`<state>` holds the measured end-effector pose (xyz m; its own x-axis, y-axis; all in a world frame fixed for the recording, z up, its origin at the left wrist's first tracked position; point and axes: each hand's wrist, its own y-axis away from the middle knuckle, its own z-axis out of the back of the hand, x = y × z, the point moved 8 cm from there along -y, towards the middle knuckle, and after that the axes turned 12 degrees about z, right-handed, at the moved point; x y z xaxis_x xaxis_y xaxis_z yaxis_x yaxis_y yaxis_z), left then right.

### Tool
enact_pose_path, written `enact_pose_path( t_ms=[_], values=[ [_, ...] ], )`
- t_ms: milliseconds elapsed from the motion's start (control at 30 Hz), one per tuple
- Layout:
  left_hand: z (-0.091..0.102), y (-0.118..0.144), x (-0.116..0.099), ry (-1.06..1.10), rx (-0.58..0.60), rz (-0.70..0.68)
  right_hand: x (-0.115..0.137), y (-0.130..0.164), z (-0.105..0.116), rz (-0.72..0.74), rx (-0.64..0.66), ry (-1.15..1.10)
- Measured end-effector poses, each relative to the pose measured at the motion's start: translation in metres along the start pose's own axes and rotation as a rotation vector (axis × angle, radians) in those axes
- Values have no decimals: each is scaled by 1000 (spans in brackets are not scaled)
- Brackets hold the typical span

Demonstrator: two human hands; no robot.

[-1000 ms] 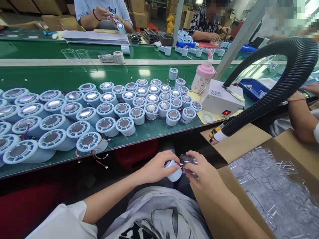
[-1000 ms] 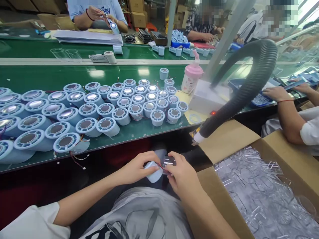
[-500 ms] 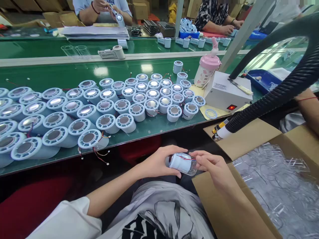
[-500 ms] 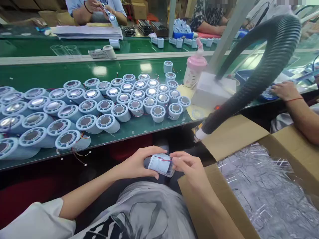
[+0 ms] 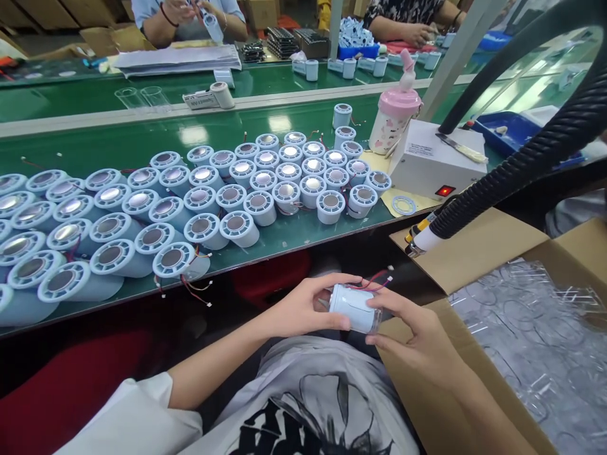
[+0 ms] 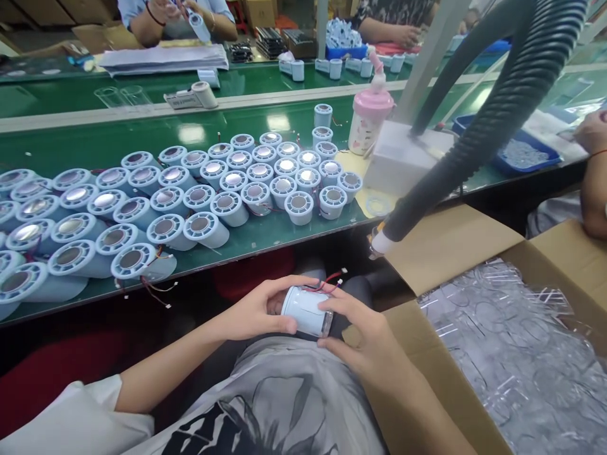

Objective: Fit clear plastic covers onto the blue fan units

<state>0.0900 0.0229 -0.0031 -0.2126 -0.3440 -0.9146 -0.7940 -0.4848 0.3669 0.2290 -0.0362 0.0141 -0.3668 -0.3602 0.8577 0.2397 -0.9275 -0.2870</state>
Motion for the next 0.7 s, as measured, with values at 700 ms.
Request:
enact_pose_path(
  t_ms=[700],
  values=[
    [-5, 18, -27, -394, -48, -355, -6, 10, -13, -411, 2, -634]
  ],
)
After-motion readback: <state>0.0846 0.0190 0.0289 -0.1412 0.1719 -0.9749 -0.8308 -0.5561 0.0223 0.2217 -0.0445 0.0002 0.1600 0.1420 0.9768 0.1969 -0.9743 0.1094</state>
